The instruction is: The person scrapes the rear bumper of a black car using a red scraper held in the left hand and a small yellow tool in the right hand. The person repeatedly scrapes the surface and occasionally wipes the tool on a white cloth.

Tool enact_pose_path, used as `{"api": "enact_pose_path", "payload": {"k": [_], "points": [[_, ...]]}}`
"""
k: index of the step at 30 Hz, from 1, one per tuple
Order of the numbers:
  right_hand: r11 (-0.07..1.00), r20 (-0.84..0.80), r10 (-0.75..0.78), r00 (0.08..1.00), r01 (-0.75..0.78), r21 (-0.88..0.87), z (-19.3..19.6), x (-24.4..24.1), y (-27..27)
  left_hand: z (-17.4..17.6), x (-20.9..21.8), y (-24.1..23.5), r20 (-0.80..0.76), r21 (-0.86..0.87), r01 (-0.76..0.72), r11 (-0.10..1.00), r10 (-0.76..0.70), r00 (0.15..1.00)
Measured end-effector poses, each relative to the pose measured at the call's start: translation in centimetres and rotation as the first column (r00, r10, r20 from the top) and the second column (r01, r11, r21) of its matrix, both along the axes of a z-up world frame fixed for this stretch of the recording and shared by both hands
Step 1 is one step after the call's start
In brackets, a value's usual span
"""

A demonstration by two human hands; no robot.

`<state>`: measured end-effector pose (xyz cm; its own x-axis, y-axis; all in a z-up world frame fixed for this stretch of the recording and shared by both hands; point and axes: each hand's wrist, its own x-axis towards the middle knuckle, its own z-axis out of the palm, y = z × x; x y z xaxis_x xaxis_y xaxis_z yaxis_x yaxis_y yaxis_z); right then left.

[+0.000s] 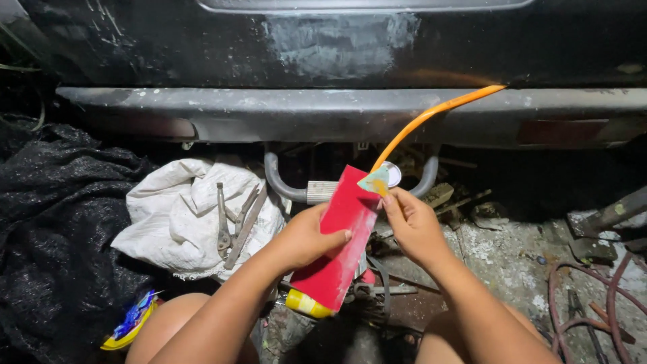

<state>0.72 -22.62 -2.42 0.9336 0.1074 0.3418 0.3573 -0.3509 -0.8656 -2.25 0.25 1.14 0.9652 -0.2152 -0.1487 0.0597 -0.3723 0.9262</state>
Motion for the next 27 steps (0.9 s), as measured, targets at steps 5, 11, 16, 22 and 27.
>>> {"api": "enact_pose_path", "payload": {"k": [5,11,16,22,27], "points": [[0.993,-0.005,-0.047,0.999,0.046,-0.105,0.5,0.2,-0.1,0.6,-0.4,-0.6,-0.004,0.107,0.124,0.986,-0.124,0.992],[0.997,-0.024,-0.032,0.999,0.030,-0.065,0.5,0.5,-0.4,0.6,0.1,-0.7,0.025,0.156,0.164,0.974,-0.169,0.985],[0.995,-0.030,-0.054,0.998,0.051,-0.085,0.0,0.7,-0.7,0.7,-0.3,-0.6,0.018,0.188,0.188,0.964,-0.195,0.981],[0.994,-0.001,-0.043,0.999,0.042,-0.098,0.1,0.3,-0.4,0.6,-0.2,-0.6,0.002,0.206,0.195,0.959,-0.200,0.980],[0.987,0.005,-0.058,0.998,0.058,-0.153,0.6,0.1,-0.4,-0.2,0.1,-0.5,0.013,0.204,0.194,0.960,-0.201,0.980]]}}
